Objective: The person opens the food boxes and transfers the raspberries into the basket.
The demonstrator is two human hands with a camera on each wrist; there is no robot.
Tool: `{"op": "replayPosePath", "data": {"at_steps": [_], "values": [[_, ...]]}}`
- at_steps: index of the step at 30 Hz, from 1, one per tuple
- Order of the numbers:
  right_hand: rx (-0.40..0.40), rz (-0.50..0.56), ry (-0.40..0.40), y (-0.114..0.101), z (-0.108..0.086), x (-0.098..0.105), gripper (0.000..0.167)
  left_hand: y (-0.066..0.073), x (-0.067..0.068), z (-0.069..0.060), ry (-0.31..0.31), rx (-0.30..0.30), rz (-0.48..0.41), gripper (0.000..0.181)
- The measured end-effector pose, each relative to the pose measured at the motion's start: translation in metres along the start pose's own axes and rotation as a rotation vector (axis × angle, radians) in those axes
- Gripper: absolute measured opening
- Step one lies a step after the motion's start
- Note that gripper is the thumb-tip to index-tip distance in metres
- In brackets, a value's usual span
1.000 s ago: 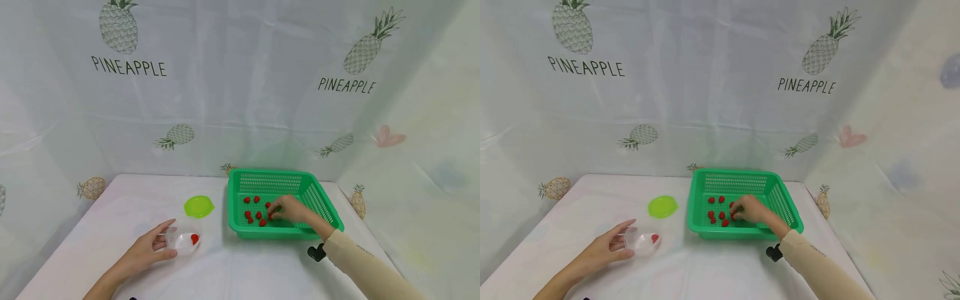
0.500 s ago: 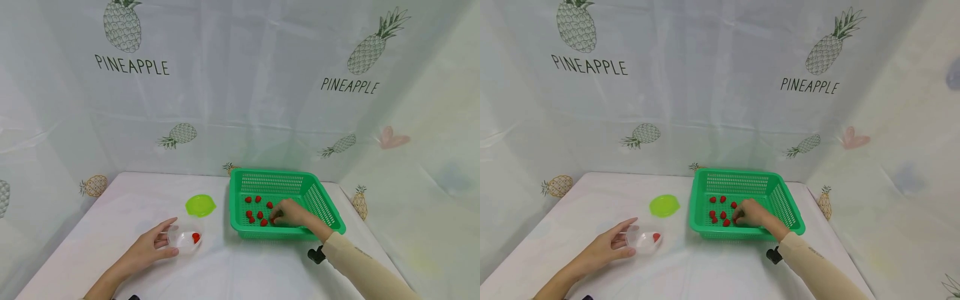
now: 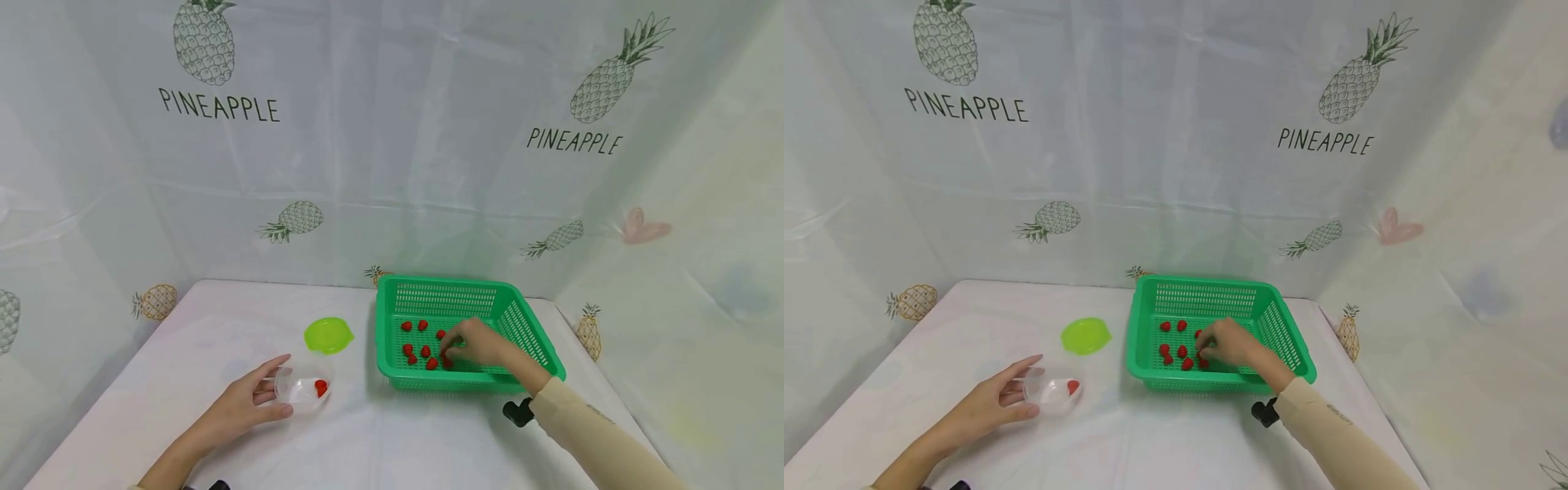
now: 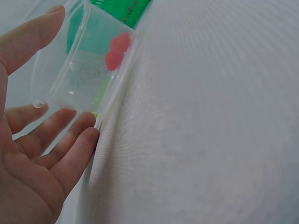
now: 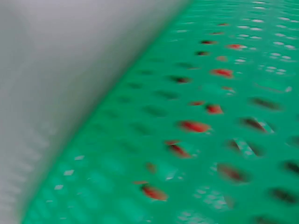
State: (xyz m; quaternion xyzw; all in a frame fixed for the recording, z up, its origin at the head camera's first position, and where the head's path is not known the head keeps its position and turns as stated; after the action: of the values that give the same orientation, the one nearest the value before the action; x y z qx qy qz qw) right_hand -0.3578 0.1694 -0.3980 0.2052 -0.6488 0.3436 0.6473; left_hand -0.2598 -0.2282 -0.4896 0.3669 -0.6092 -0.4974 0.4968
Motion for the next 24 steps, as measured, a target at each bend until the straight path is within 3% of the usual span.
{"op": "replayPosePath", "data": {"at_steps": [4, 8, 11, 18, 24], "values": [[0.002, -0.002, 0.049, -0.022, 0.01, 0.021, 0.016, 0.002, 0.002, 0.001, -0.008, -0.025, -0.003, 0.096], [0.016, -0.008, 0.071, -0.061, 0.027, 0.041, 0.02, 0.002, 0.004, 0.001, -0.01, -0.03, 0.0, 0.095], [0.061, -0.002, 0.061, -0.091, 0.044, 0.045, 0.023, -0.001, 0.004, 0.001, 0.001, -0.011, 0.004, 0.096], [0.211, 0.021, -0.055, -0.146, 0.085, 0.025, 0.033, -0.003, 0.002, 0.0, -0.001, 0.0, -0.012, 0.096], [0.265, -0.007, -0.165, -0.173, 0.12, -0.006, 0.037, -0.002, 0.0, 0.0, -0.004, 0.001, -0.019, 0.096]]}}
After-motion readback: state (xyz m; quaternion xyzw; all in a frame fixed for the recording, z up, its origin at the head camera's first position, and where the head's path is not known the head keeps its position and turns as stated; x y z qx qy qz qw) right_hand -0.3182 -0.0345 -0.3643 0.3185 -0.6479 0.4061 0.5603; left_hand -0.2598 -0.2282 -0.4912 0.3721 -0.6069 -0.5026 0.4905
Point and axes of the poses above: each hand's wrist, its own z-axis towards the middle knuckle, its own x-axis out of the back of the hand, y = z × x, the point moved 8 cm from there along z, towards the middle knuckle, and after that the axes turned 12 degrees about -z, right-handed, at the moved point
